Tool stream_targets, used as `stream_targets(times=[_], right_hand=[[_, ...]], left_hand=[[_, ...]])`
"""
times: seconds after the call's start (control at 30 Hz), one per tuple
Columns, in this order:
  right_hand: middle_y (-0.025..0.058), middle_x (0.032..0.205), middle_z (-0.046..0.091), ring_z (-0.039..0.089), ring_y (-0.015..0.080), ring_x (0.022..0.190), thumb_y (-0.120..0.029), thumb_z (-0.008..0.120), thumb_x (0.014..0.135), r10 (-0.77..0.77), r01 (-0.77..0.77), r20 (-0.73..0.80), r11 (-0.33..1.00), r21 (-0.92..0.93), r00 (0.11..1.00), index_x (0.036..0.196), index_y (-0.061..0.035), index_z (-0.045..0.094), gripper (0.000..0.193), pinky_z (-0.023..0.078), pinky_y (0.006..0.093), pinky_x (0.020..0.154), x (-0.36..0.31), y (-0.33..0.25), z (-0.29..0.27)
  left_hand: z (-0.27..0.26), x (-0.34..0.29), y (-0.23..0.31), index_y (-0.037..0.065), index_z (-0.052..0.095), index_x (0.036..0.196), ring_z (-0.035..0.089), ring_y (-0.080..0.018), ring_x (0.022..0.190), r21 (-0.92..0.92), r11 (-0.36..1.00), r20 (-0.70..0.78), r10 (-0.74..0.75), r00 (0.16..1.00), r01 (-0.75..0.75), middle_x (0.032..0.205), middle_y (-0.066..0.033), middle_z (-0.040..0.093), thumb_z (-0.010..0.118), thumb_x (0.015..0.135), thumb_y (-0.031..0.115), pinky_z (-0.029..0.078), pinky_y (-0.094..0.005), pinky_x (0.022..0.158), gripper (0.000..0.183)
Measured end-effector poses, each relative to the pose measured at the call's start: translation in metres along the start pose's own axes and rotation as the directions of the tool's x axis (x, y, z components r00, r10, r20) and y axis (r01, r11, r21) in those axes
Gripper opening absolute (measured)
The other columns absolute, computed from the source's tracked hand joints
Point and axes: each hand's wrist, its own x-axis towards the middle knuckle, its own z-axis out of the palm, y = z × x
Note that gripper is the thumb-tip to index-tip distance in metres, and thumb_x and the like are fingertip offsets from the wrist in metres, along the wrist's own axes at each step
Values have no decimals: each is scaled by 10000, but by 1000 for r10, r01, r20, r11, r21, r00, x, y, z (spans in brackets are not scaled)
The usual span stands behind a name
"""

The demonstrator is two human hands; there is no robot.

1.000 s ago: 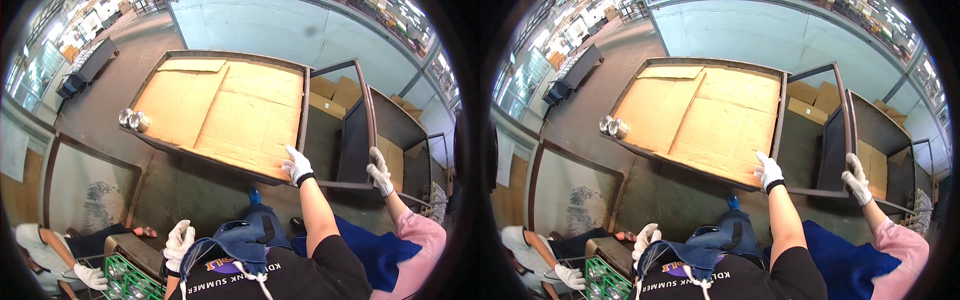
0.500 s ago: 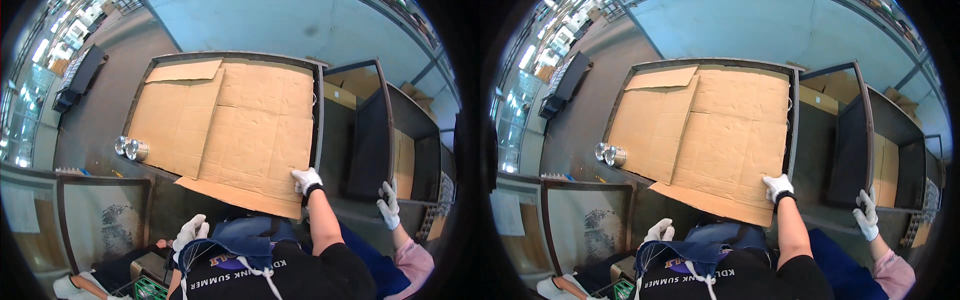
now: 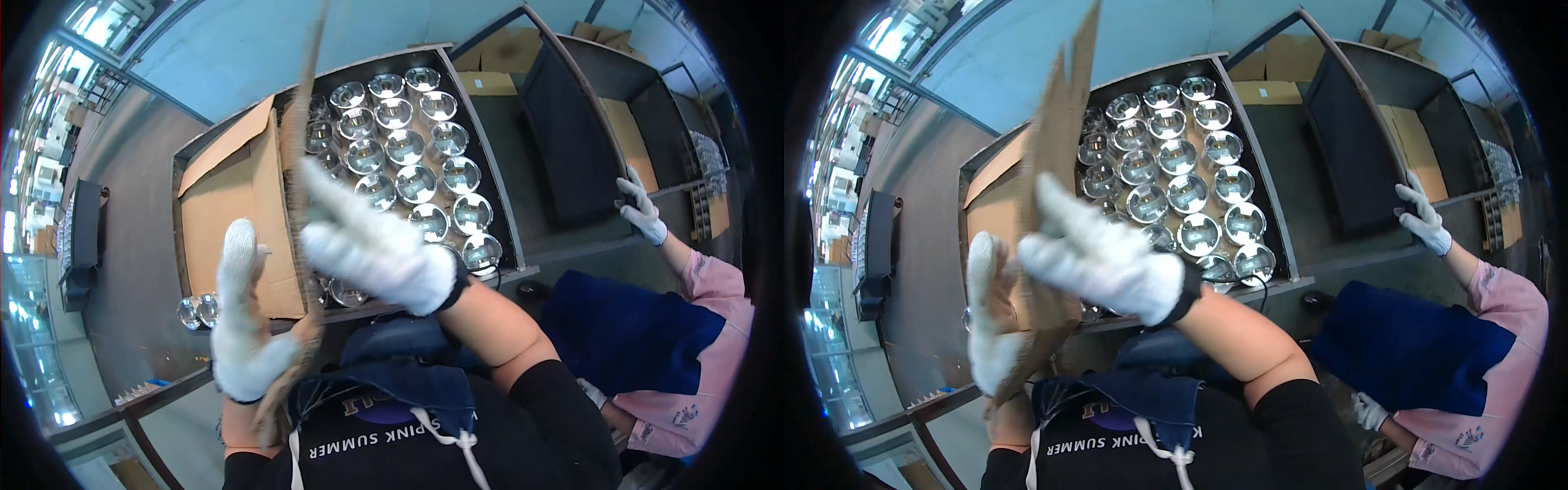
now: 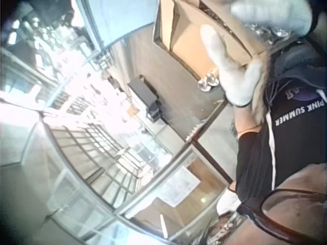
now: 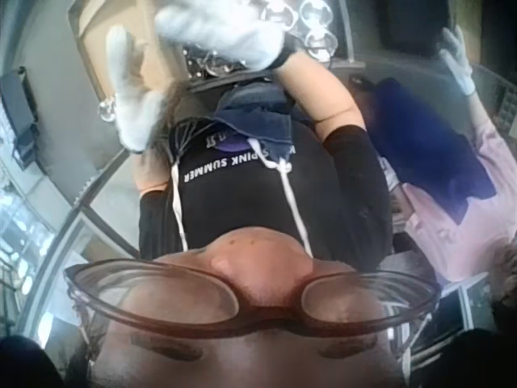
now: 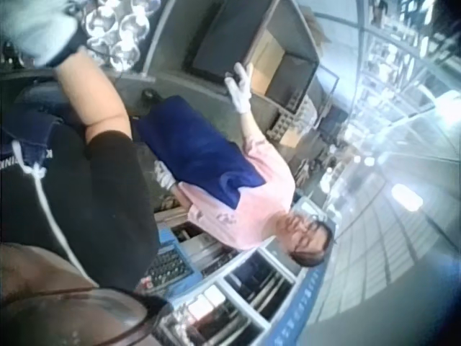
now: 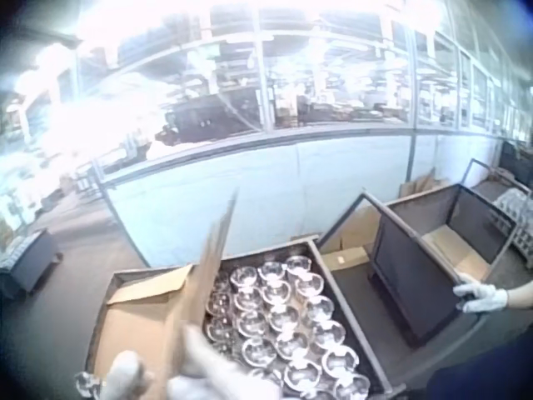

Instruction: Packing metal cylinders into a cart using cardboard dividers and then inspecting/moving them in crates.

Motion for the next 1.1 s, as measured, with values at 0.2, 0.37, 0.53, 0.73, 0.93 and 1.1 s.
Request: stream_targets(times=[0.2,0.37,0.53,0.73,0.93,1.1], right_hand=[[339,1569,256,299,394,1474,-521,561,964,-260,284,237,956,-74,936,1541,69,209,896,283,337,1192,-11,18,33],[319,1526,359,395,382,1424,-473,575,957,-343,369,274,928,-47,899,1533,51,261,840,344,343,1158,-1,32,13],[194,1071,702,662,372,1034,-491,557,936,454,-222,378,826,-518,807,1255,-124,632,492,524,440,887,24,64,-74],[180,1335,613,596,355,1231,-490,642,850,591,-711,-544,73,-699,596,1386,-30,508,719,507,452,986,-1,252,-208],[102,974,751,721,314,905,-399,706,815,602,-559,-531,-163,-813,596,980,-194,762,269,574,440,778,24,326,-236],[96,937,745,716,310,907,-407,699,820,300,-627,-618,-80,-775,726,972,-221,762,248,558,429,788,16,360,-236]], left_hand=[[2,25,61,-22,655,1216,443,-384,1392,-158,987,-20,-28,999,25,1349,-220,588,793,812,231,321,-512,1196,497],[-12,15,76,-53,675,813,439,-517,1357,288,958,-89,16,996,10,1399,-429,449,824,689,299,340,-579,1136,402],[-30,22,87,-34,677,1012,499,-462,1312,472,856,-144,-161,976,211,1393,-391,480,588,713,-23,418,-499,1067,313],[-32,4,47,-63,710,926,650,-205,827,451,599,-224,-642,734,661,961,-143,692,522,682,-179,518,-273,689,330],[6,17,30,-33,737,1089,686,-225,866,527,499,-31,-798,602,688,997,-161,707,728,746,40,545,-321,790,351],[53,17,23,-29,621,1311,686,-184,968,-314,569,-138,-820,556,760,1190,-154,677,876,690,241,532,-302,873,724]])
